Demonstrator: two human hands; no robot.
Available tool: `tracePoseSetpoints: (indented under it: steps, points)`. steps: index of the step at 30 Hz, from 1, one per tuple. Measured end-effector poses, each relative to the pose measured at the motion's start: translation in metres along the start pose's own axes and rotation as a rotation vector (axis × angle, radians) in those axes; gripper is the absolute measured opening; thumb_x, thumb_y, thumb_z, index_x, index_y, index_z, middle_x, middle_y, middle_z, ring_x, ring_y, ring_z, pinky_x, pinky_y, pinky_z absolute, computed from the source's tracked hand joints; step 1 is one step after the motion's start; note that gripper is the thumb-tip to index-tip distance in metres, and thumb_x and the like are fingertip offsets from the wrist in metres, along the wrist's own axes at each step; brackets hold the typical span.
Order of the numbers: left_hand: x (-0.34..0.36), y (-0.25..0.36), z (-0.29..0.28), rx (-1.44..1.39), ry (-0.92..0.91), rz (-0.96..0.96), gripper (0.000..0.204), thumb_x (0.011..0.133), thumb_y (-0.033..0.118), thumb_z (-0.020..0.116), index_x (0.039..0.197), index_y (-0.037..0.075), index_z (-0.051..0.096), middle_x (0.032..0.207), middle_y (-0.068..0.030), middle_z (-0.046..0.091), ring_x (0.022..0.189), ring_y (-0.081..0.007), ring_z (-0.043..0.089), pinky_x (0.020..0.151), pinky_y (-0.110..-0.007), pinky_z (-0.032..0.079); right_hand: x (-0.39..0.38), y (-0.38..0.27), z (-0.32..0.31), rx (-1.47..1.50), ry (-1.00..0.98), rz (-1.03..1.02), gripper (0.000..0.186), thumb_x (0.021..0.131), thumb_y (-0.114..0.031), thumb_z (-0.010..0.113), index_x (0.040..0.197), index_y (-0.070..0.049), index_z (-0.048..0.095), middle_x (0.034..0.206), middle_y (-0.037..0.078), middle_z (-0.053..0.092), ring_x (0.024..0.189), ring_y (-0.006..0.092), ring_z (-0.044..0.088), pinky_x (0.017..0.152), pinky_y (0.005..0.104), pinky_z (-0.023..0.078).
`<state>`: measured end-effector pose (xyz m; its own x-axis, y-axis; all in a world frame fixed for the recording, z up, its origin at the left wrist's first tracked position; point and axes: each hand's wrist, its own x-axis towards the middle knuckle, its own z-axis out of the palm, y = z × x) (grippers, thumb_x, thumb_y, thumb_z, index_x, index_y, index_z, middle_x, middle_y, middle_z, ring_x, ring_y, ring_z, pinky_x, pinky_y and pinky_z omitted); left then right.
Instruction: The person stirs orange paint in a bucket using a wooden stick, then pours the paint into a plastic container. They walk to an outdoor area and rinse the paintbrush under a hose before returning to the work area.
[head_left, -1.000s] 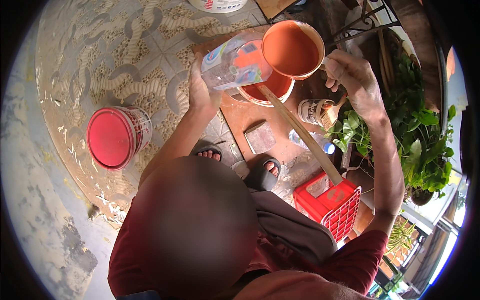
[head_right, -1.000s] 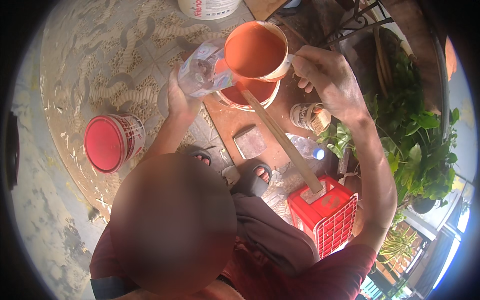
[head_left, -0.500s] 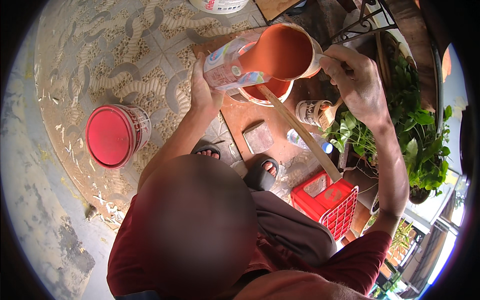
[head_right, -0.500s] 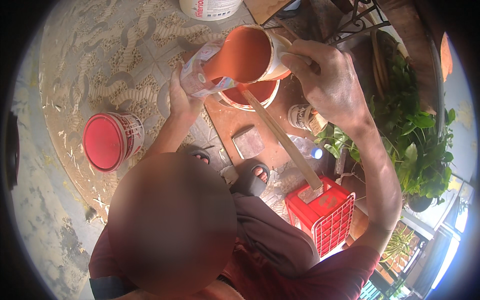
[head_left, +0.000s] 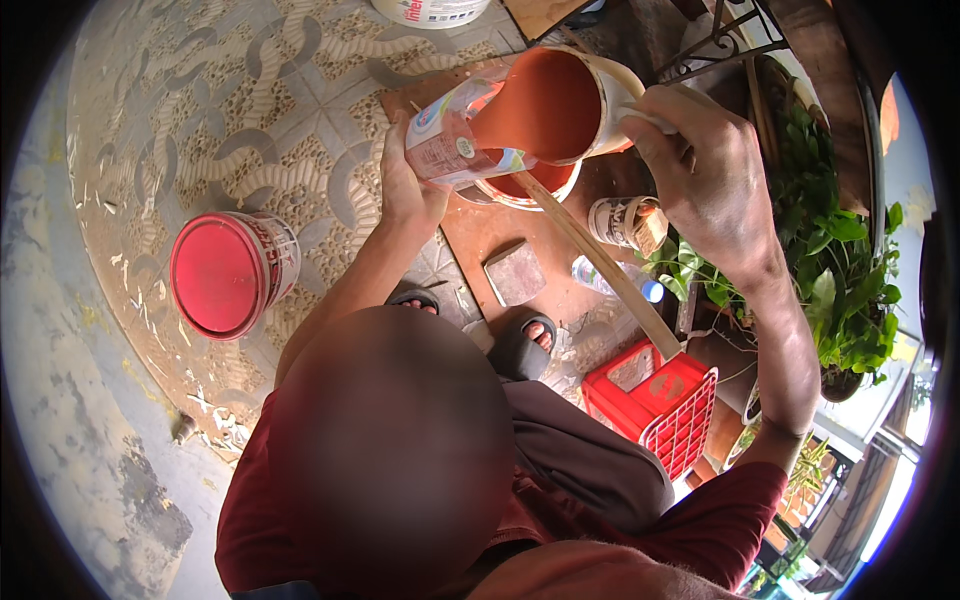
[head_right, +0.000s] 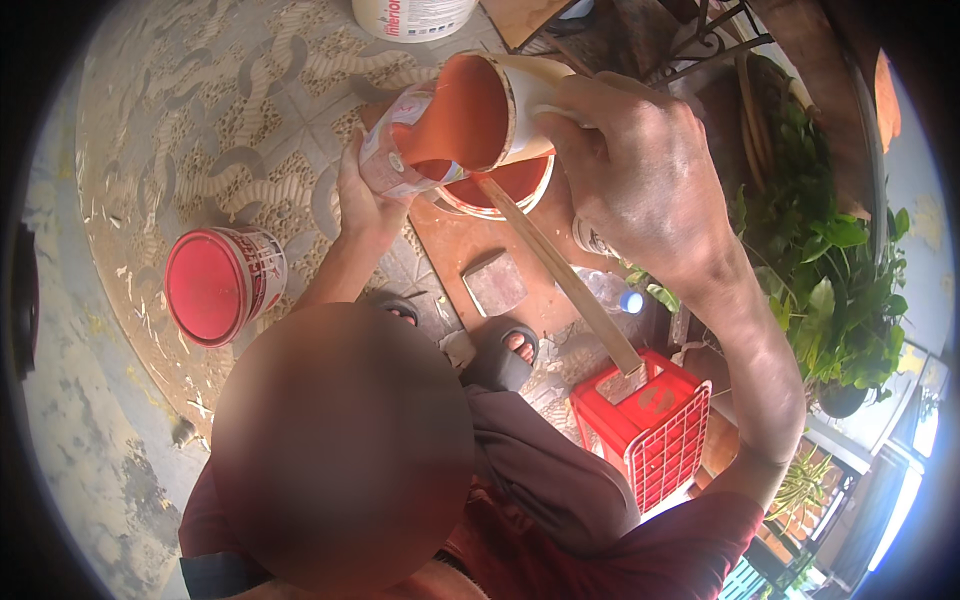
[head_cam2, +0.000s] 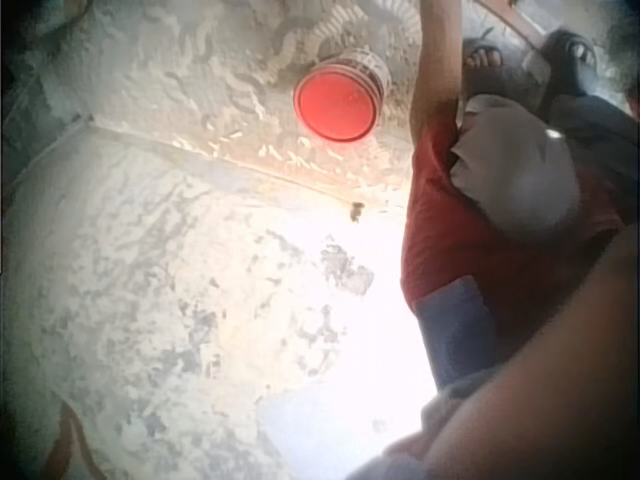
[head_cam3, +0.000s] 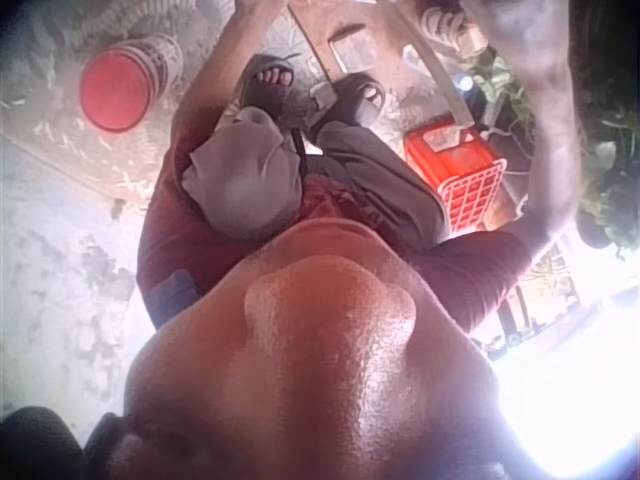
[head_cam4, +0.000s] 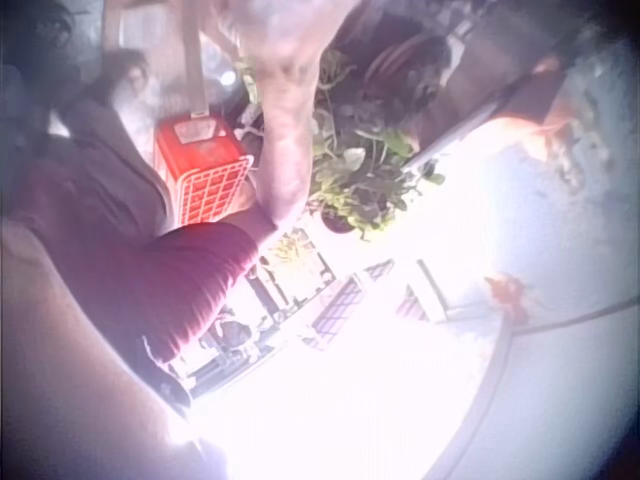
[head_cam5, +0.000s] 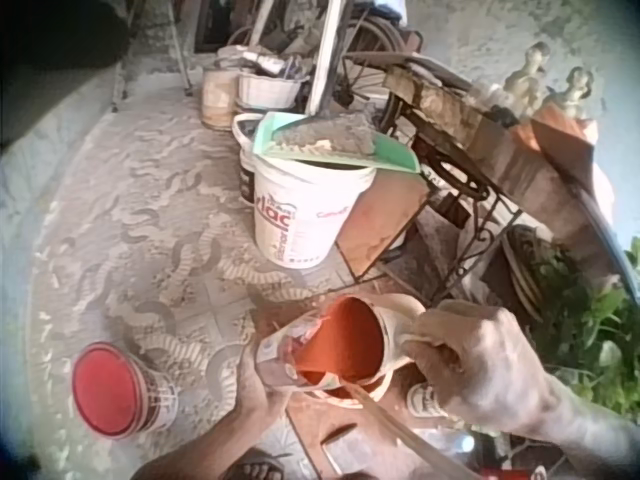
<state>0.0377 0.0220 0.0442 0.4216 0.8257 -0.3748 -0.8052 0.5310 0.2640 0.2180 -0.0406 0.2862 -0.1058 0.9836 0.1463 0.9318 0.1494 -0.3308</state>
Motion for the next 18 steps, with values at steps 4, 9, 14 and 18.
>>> tracePoseSetpoints:
  steps: [4, 9, 14, 18]
  points:
    - [0.001, -0.002, -0.002, -0.009, -0.001, -0.002, 0.04, 0.104, 0.044, 0.042, 0.123, 0.013, 0.056, 0.122, -0.0033, 0.063, 0.116, -0.0193, 0.059, 0.104, -0.043, 0.045, -0.001, -0.006, 0.002, -0.058, 0.026, -0.029, 0.01, 0.088, -0.004, 0.067, 0.096, 0.002, 0.066, 0.082, 0.013, 0.064, 0.063, 0.0244, 0.06, 0.059, 0.0333, 0.048]
    - [-0.002, -0.004, 0.003, -0.025, 0.016, -0.015, 0.041, 0.104, 0.045, 0.042, 0.124, 0.011, 0.056, 0.123, -0.0035, 0.062, 0.117, -0.0193, 0.059, 0.105, -0.044, 0.044, -0.002, -0.016, 0.002, -0.193, 0.004, -0.049, 0.011, 0.086, -0.006, 0.069, 0.097, -0.001, 0.068, 0.083, 0.013, 0.063, 0.063, 0.0277, 0.062, 0.058, 0.0354, 0.049]
    - [0.0, -0.006, 0.001, -0.024, 0.0, -0.011, 0.043, 0.104, 0.045, 0.042, 0.125, 0.01, 0.056, 0.122, -0.0052, 0.063, 0.117, -0.02, 0.059, 0.105, -0.044, 0.044, -0.001, -0.023, 0.006, -0.299, 0.023, -0.151, 0.011, 0.085, -0.01, 0.069, 0.094, -0.003, 0.067, 0.081, 0.013, 0.062, 0.067, 0.0313, 0.064, 0.058, 0.0384, 0.051]
    - [-0.001, -0.006, 0.003, -0.003, 0.013, -0.004, 0.044, 0.104, 0.045, 0.041, 0.125, 0.01, 0.056, 0.124, -0.0066, 0.063, 0.118, -0.0205, 0.059, 0.105, -0.044, 0.044, 0.0, -0.029, 0.01, -0.382, 0.031, -0.212, 0.01, 0.084, -0.012, 0.07, 0.09, -0.005, 0.066, 0.08, 0.01, 0.061, 0.067, 0.0304, 0.064, 0.058, 0.0386, 0.052]
